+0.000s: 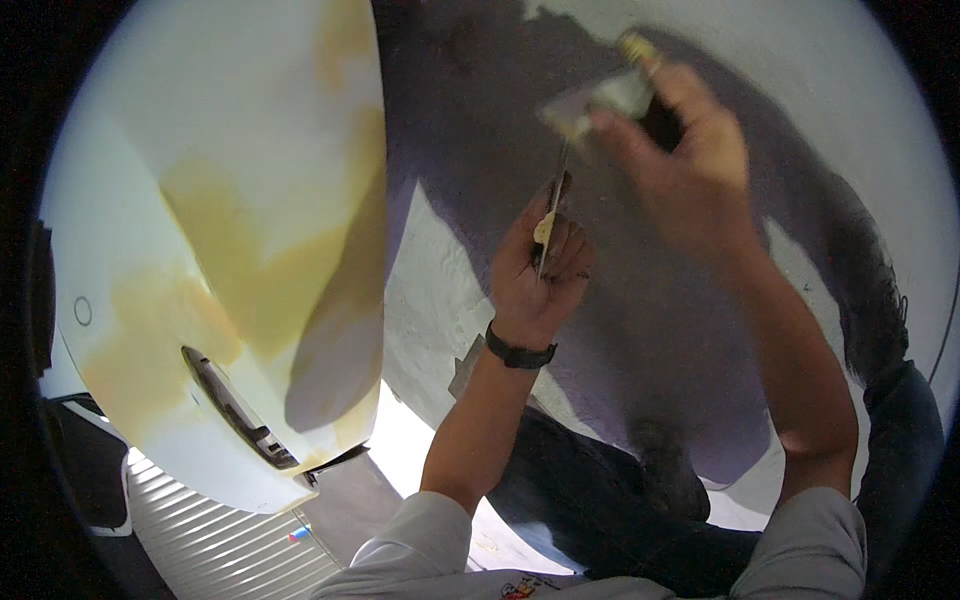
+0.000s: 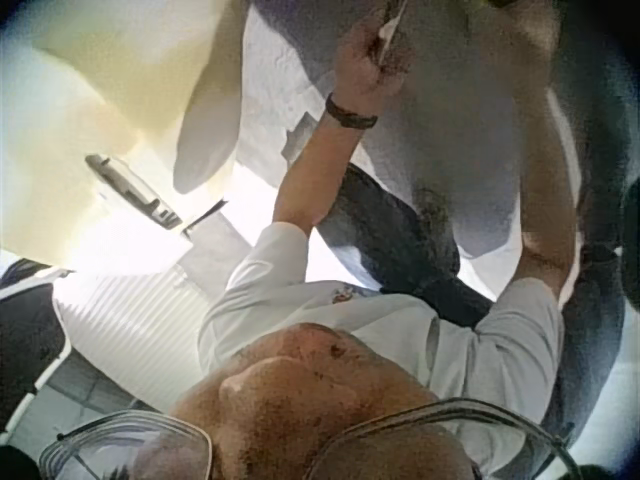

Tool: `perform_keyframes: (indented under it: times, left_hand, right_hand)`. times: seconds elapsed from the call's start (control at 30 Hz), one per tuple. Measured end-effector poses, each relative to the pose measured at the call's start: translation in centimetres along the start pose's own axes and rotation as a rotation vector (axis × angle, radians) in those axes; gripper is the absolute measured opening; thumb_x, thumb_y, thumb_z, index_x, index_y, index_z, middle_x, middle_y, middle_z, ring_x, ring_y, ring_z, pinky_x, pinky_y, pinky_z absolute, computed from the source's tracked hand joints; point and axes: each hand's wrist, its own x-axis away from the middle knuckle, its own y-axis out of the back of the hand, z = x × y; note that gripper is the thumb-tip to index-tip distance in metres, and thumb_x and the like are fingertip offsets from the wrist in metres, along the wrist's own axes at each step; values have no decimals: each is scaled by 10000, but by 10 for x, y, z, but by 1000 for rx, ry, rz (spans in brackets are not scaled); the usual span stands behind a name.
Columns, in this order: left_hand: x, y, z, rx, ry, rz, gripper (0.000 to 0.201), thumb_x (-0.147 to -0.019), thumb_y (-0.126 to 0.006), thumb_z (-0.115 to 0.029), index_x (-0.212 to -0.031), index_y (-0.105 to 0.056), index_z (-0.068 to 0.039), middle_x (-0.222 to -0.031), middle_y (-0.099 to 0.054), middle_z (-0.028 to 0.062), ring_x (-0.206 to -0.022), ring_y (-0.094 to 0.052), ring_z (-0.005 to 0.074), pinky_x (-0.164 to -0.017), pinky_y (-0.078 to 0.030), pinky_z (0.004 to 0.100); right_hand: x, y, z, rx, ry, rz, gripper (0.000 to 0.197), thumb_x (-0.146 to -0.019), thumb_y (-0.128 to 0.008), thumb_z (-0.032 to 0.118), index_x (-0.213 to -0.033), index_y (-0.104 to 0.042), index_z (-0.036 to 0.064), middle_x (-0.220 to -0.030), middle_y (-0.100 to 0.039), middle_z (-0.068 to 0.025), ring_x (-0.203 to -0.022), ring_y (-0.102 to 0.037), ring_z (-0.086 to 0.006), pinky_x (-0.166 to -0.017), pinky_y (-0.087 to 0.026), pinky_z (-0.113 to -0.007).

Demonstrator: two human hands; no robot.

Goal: The person applies yellow body filler to the rear bumper of a white car using a metal spreader, then smooths and levels the material across the surface. The person repeatedly scoops filler from the spreader and spreads it over the bumper area.

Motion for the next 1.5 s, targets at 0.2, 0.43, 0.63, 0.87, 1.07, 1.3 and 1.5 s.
perform_keyframes:
  times: [0.2, 0.43, 0.63, 0.87, 1.07, 1.3, 1.5]
  left_hand:
    - [-13, -10, -5, -488, -189, -176, 328, -1052, -462, -225, -1247, -623, -15, -710, -570, 6, -624, -495, 80, -578, -387, 257]
    - [-10, -31, 9, -1398, -348, -85, 397, -1073, -414, -210, -1328, -548, 64, -1090, -671, 128, -939, -597, 138, -836, -491, 276]
    - [-31, -19, 6, -1208, -482, -425, 370, -1054, -433, -196, -1295, -552, 59, -968, -654, 124, -870, -610, 180, -776, -477, 299]
    - [-17, -15, 8, -468, -48, -98, 449, -1077, -387, -337, -1360, -492, -4, -1175, -633, 129, -1046, -634, 195, -879, -545, 332]
    - [-11, -20, 7, -364, -80, -215, 419, -1067, -412, -337, -1309, -535, -18, -1106, -649, 100, -937, -660, 167, -802, -563, 314]
    - [-17, -15, -12, -1081, -511, -283, 387, -1066, -435, -224, -1289, -555, 69, -1096, -659, 119, -956, -625, 155, -848, -503, 293]
    - [-10, -7, -5, -1502, -558, -339, 407, -1059, -418, -201, -1317, -532, 93, -1103, -655, 212, -956, -621, 236, -848, -485, 326]
  right_hand:
    - [21, 25, -9, 364, -36, -33, 547, -918, -719, 275, -1361, -541, 7, -1218, -634, -143, -1164, -590, -222, -1040, -441, -365]
    - [2, 40, -41, 525, 176, 51, 452, -842, -760, 150, -1207, -599, -62, -1137, -600, -180, -1000, -642, -301, -875, -509, -384]
    - [46, 37, -37, 269, 213, 222, 394, -793, -761, 98, -1134, -607, -23, -1057, -596, -164, -957, -647, -299, -801, -514, -381]
    - [42, 21, -2, 118, 852, 181, 248, -811, -722, 47, -1046, -649, 81, -1166, -628, -149, -1075, -628, -289, -1045, -468, -525]
    - [47, 30, -45, 300, 823, 214, 114, -798, -719, 57, -907, -691, 72, -1173, -645, -130, -1167, -593, -305, -1131, -375, -585]
    - [13, 56, -48, 508, 610, 182, 145, -804, -692, 37, -946, -692, 66, -1144, -676, -108, -1103, -645, -268, -995, -523, -470]
    - [25, 24, -38, 449, 738, 378, 150, -821, -671, 36, -967, -687, 68, -1073, -696, -107, -1050, -671, -255, -810, -585, -385]
